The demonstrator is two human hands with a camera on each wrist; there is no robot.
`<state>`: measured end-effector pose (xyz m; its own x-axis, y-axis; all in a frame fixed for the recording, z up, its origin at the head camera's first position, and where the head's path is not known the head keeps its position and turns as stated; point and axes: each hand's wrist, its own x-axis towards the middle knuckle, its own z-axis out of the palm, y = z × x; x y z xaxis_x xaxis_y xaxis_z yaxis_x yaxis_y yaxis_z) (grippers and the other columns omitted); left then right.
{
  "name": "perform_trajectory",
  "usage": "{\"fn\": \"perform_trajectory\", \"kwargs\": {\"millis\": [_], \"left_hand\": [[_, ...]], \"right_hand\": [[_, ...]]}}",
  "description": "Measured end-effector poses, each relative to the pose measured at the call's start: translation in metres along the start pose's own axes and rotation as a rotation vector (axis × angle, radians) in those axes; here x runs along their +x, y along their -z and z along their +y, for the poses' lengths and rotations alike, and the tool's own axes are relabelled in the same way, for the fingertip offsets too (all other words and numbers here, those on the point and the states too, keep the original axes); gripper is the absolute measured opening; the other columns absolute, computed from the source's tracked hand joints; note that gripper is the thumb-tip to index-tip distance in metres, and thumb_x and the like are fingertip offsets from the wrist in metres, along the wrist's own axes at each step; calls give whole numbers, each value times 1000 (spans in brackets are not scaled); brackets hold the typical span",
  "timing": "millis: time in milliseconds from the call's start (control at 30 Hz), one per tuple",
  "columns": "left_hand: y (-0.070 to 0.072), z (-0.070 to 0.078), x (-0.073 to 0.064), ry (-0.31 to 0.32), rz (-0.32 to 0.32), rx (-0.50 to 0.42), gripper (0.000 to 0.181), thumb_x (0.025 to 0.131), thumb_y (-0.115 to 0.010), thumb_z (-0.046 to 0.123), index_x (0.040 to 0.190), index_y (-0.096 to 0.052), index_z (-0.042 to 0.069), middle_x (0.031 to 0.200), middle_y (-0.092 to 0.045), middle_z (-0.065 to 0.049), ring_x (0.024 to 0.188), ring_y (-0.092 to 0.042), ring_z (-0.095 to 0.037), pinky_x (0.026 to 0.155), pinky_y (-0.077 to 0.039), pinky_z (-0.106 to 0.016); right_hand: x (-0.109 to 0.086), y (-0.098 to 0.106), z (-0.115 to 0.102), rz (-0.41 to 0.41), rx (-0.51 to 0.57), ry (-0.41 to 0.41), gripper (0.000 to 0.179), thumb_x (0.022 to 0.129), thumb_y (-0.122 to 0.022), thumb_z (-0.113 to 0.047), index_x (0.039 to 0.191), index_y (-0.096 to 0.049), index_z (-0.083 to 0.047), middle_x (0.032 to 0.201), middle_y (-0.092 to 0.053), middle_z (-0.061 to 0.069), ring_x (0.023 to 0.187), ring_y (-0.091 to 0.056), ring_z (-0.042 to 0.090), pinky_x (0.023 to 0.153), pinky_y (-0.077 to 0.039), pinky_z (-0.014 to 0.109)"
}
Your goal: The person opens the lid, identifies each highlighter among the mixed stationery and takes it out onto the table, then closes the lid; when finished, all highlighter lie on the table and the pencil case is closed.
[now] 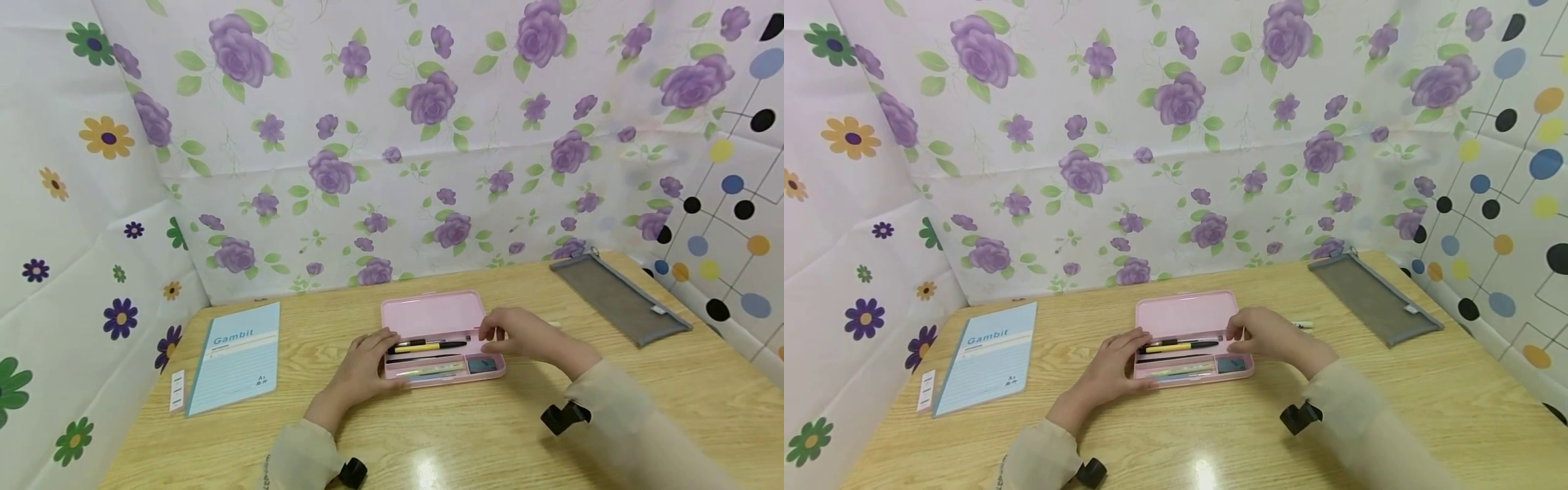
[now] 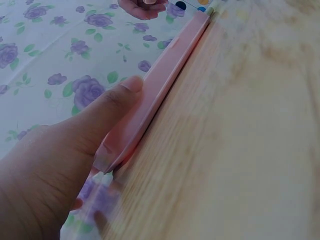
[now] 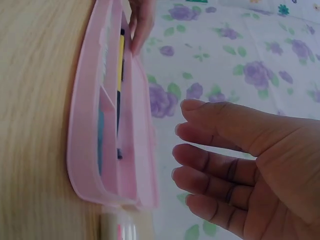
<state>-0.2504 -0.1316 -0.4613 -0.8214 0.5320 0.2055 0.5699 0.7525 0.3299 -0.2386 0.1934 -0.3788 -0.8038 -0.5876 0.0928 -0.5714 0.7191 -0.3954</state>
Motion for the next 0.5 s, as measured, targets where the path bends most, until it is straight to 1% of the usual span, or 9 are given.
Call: {"fn": "perform_trajectory", "kwargs": {"millis": [100,333,500], "left_hand": [[0,0,0,3,-3,-3,88,74,-73,61,144,-46,14,150,-43,-7,140,-39,-25,116,-29,-51],[1,1,-1,7,-6,-11,88,74,-73,60,144,-45,14,150,-43,-7,140,-39,-25,116,-29,-51],[0,0,0,1,2,-6,88,74,-73,61,144,-46,14,150,-43,-7,140,-39,-25,116,-29,-51]], "right_hand": [[4,-8,-5,-19,25,10,13,88,-70,-21,94,-70,-10,90,-64,-1,73,-52,2,62,-48,20],[10,-23,-13,-48,65,33,4,89,-69,-18,91,-69,-14,86,-63,-5,72,-52,0,63,-48,19],[15,-34,-17,-64,83,63,4,87,-70,-14,90,-71,-12,82,-63,-5,68,-49,-1,62,-47,17]]}}
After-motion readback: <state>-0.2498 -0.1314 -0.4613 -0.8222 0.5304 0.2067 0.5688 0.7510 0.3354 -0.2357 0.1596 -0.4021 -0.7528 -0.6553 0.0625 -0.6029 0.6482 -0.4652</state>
